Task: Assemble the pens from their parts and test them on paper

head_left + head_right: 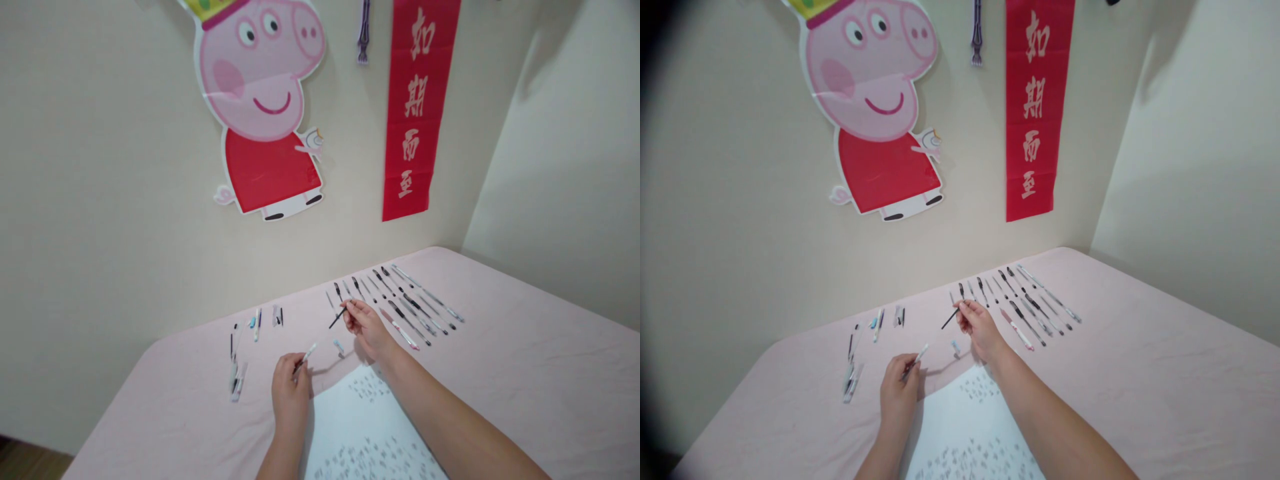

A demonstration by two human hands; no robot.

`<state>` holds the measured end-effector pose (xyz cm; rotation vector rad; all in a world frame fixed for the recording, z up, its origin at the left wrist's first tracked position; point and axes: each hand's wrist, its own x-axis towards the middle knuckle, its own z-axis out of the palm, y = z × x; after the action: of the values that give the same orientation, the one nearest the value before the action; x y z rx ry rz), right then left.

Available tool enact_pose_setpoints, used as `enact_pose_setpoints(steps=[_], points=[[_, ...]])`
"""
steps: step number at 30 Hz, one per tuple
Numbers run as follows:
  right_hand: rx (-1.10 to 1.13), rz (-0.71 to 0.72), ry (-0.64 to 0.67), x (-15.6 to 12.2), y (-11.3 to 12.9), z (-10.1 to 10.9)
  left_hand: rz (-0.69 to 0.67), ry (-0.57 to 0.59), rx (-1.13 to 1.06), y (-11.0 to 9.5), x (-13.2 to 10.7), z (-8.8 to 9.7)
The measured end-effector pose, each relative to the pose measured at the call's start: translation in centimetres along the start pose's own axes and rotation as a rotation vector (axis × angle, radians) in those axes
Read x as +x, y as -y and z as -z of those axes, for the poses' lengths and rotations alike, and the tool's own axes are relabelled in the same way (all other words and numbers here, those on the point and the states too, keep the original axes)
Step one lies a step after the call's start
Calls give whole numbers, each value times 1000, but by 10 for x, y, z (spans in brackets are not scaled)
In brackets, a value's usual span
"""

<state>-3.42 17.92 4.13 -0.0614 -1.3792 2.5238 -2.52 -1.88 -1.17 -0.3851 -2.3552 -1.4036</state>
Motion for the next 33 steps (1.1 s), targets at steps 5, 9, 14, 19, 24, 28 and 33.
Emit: enact_pose_setpoints(steps=[5,9,14,19,24,28,33], points=[[-89,53,13,-1,4,0,-5,-2,-1,1,1,1],[-182,62,46,-1,-2,1,-19,12,0,2,1,0],[-391,3,176,-3,-16,-1,-39,-1,-14,2,1,0],[-586,66,287,-7,-28,-1,-49,10,-18,2,1,0],[-731,127,366,-8,-34,-1,-55,45,-16,3,1,0],[-765,129,415,-8,-37,0,-48,55,-22,4,1,0],[-789,136,430,-9,-40,0,-55,60,-30,2,0,0]])
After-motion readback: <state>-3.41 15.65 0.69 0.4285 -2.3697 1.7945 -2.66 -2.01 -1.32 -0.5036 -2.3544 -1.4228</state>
